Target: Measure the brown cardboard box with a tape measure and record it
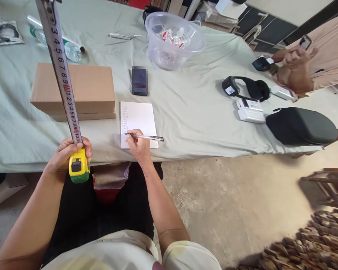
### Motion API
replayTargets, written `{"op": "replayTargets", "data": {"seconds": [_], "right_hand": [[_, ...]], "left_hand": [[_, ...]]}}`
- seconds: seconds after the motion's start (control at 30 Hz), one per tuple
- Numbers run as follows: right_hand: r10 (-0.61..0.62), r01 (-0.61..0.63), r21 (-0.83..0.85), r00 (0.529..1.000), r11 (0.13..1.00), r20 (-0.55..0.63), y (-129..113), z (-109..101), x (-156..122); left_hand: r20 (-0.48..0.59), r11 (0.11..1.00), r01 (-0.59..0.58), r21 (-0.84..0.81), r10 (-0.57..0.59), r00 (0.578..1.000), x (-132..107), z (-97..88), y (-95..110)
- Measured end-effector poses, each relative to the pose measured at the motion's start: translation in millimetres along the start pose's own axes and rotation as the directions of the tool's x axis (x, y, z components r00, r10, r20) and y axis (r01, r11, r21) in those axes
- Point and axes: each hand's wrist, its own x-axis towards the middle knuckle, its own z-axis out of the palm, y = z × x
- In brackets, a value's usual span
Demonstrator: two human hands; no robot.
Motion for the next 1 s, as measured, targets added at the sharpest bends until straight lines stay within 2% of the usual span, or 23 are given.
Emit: {"op": "replayTargets", "data": {"seconds": [0.23, 0.47, 0.73, 1.0], "right_hand": [[-0.026, 0.026, -0.057, 1.000, 0.998, 0.012, 0.4, 1.0, 0.4], [-0.023, 0.024, -0.046, 1.000, 0.999, 0.021, -0.1, 0.2, 0.1], [-0.041, 0.040, -0.011, 0.996, 0.999, -0.078, -0.3, -1.7, -1.7], [-0.022, 0.020, -0.087, 0.999, 0.996, -0.030, 1.7, 0.5, 0.1]], "left_hand": [[-0.030, 1.000, 0.006, 0.010, -0.006, 1.000, -2.3, 4.6, 1.5], [-0.051, 1.000, 0.011, -0.016, -0.012, 0.999, -2.1, 6.2, 2.2], [-0.045, 0.999, 0.021, -0.027, -0.023, 0.999, -2.7, 6.5, 3.0], [-0.048, 1.000, 0.019, -0.012, -0.019, 0.999, -2.1, 6.1, 3.2]]}}
